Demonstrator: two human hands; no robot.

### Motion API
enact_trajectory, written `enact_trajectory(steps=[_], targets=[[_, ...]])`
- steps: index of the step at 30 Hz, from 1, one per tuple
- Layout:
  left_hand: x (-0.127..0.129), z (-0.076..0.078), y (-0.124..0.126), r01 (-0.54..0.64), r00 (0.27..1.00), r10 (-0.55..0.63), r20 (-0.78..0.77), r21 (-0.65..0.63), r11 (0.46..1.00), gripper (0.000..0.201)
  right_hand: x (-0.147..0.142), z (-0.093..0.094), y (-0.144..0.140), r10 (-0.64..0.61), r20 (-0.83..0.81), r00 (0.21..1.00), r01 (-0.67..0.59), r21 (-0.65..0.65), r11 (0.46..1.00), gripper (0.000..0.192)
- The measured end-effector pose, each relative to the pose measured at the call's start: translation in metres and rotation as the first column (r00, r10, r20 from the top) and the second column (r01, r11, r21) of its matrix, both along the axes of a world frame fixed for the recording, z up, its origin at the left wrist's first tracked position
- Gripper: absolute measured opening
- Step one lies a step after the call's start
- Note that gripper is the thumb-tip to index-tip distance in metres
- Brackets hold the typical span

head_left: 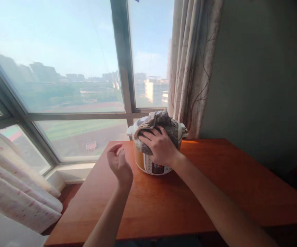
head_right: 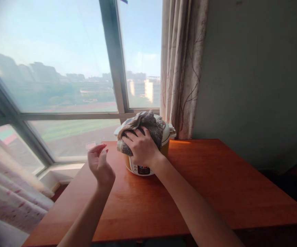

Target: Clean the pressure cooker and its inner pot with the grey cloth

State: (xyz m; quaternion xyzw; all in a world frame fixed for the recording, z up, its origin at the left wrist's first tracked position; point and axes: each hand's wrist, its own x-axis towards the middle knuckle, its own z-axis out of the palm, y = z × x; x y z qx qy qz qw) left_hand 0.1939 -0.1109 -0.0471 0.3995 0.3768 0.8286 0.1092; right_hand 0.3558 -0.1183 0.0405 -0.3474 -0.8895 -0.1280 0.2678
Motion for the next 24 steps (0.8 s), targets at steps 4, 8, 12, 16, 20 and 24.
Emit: enact_trajectory(steps=[4, 8, 12, 16, 20, 24], targets=[[0.012, 0.024, -0.032, 0.042, 0.970, 0.009, -0.245, 0.202, 0.978, 0.013, 0.007, 0.003, -0.002, 0.095, -0.060, 0.994, -0.098, -0.045, 0.994, 0.052], [0.018, 0.027, -0.054, 0.111, 0.917, -0.009, -0.399, 0.233, 0.966, 0.011, -0.002, 0.005, -0.005, 0.144, -0.423, 0.894, -0.201, -0.092, 0.975, 0.053], [0.026, 0.014, -0.061, 0.341, 0.884, -0.333, -0.328, -0.036, 0.940, 0.023, -0.024, 0.011, -0.014, 0.139, -0.773, 0.619, -0.373, -0.133, 0.918, 0.041], [0.040, 0.013, -0.063, 0.736, 0.677, -0.725, 0.130, -0.118, 0.666, 0.055, -0.045, 0.020, -0.030, 0.071, -0.815, 0.575, -0.448, -0.241, 0.861, 0.036], [0.040, 0.030, -0.066, 0.786, 0.548, -0.733, 0.403, 0.051, 0.616, 0.060, -0.054, 0.030, -0.045, 0.081, -0.749, 0.658, -0.525, -0.379, 0.762, 0.046], [0.016, 0.045, -0.059, 0.714, 0.575, -0.619, 0.534, 0.042, 0.699, 0.046, -0.043, 0.034, -0.040, 0.044, -0.711, 0.702, -0.517, -0.466, 0.719, 0.054]])
